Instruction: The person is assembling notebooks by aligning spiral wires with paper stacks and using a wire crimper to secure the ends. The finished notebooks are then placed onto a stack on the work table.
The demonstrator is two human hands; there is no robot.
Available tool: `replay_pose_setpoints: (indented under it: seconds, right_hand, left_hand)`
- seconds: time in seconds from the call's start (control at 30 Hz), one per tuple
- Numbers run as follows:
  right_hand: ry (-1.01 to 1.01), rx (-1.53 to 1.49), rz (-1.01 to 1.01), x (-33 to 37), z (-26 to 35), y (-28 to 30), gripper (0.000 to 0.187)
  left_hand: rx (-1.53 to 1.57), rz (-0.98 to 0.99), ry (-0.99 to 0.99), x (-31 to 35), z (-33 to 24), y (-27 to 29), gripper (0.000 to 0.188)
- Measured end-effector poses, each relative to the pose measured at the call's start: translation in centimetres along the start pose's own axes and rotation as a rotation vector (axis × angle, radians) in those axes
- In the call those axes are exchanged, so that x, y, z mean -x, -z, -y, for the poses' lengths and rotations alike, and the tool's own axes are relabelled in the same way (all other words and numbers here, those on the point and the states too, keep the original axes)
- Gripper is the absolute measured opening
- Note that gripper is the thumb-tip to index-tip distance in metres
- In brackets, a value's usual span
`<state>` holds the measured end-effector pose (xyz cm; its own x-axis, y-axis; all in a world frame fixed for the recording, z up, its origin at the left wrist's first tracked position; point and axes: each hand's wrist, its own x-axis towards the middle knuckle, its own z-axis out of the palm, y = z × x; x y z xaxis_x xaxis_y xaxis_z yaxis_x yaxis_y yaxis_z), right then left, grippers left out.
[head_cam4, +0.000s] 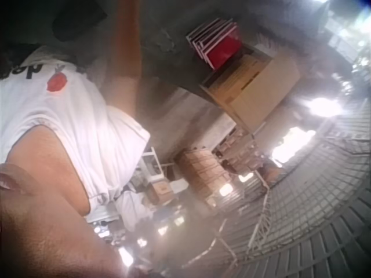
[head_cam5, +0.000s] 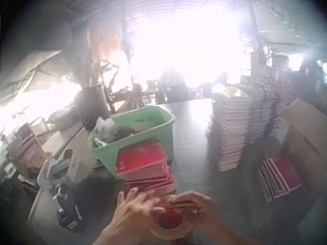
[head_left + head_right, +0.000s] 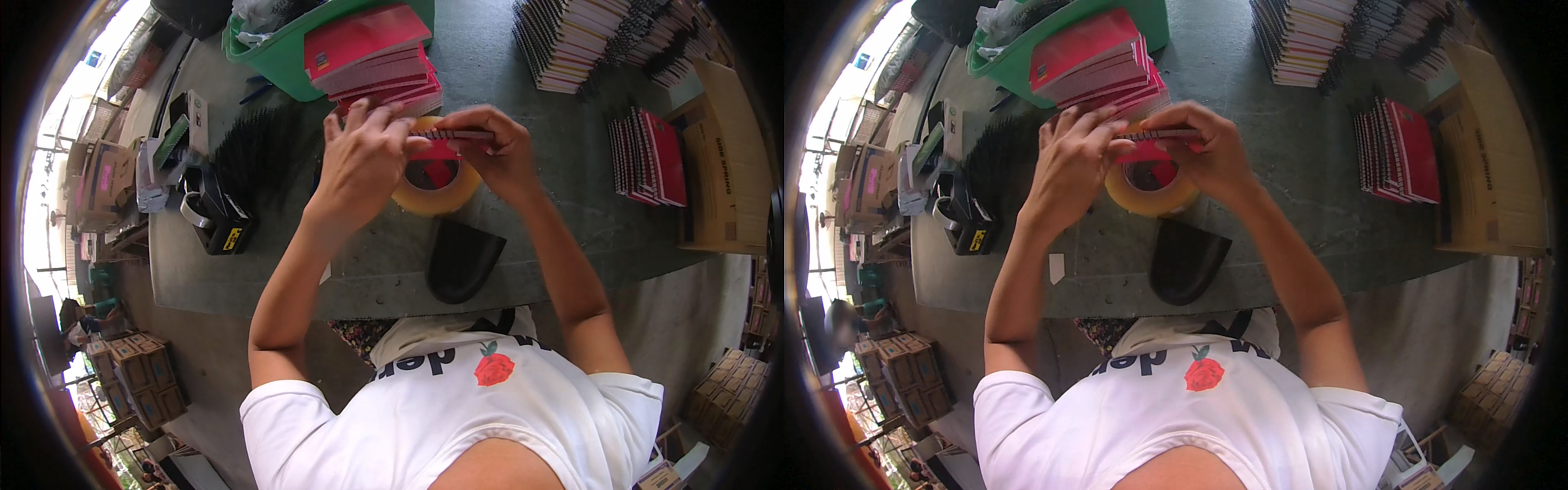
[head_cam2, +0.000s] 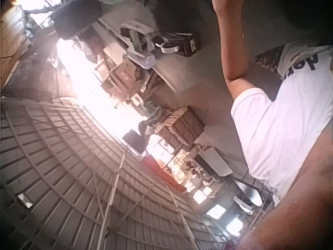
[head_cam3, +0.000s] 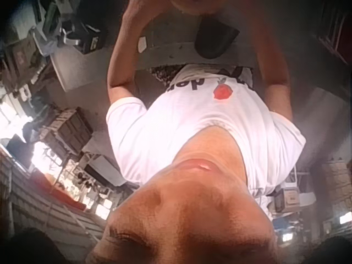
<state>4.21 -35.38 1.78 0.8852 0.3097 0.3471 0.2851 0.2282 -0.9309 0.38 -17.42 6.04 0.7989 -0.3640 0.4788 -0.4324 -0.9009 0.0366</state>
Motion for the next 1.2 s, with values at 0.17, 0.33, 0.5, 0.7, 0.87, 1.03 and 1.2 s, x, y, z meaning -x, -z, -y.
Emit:
replay_pose_setpoints:
  seconds: [0.17, 0.33, 0.5, 0.7, 0.87, 1.03, 1.2]
  right_hand:
    - [-0.04, 0.109, 0.098, 0.5, -1.8, 1.2, 0.017]
    - [-0.097, -0.222, -0.02, 0.6, -0.8, 0.5, 0.016]
    - [0.064, -0.054, 0.05, 0.6, -2.2, 1.1, 0.016]
    - [-0.068, -0.128, -0.002, 1.0, -1.9, 1.3, 0.02]
    - [0.068, -0.194, 0.018, 0.6, -2.0, 1.5, 0.021]
    - [-0.04, -0.148, 0.002, 0.7, -2.5, 2.3, 0.022]
    - [-0.001, -0.067, -0.023, 0.7, -1.7, 2.3, 0.021]
  left_hand:
    - [0.082, 0.101, 0.179, -0.9, -1.7, 1.1, 0.031]
    - [0.086, 0.065, 0.031, -0.6, 0.5, 0.3, 0.034]
    - [0.153, 0.021, 0.107, -1.1, -0.9, 0.1, 0.026]
    - [0.129, -0.07, 0.03, -1.8, -1.4, -0.2, 0.026]
    - [0.126, -0.026, 0.038, -2.0, -0.8, -0.7, 0.03]
    - [0.201, -0.017, 0.035, -2.7, -1.7, -0.3, 0.03]
    - [0.323, 0.02, 0.052, -2.9, -1.2, -1.2, 0.024]
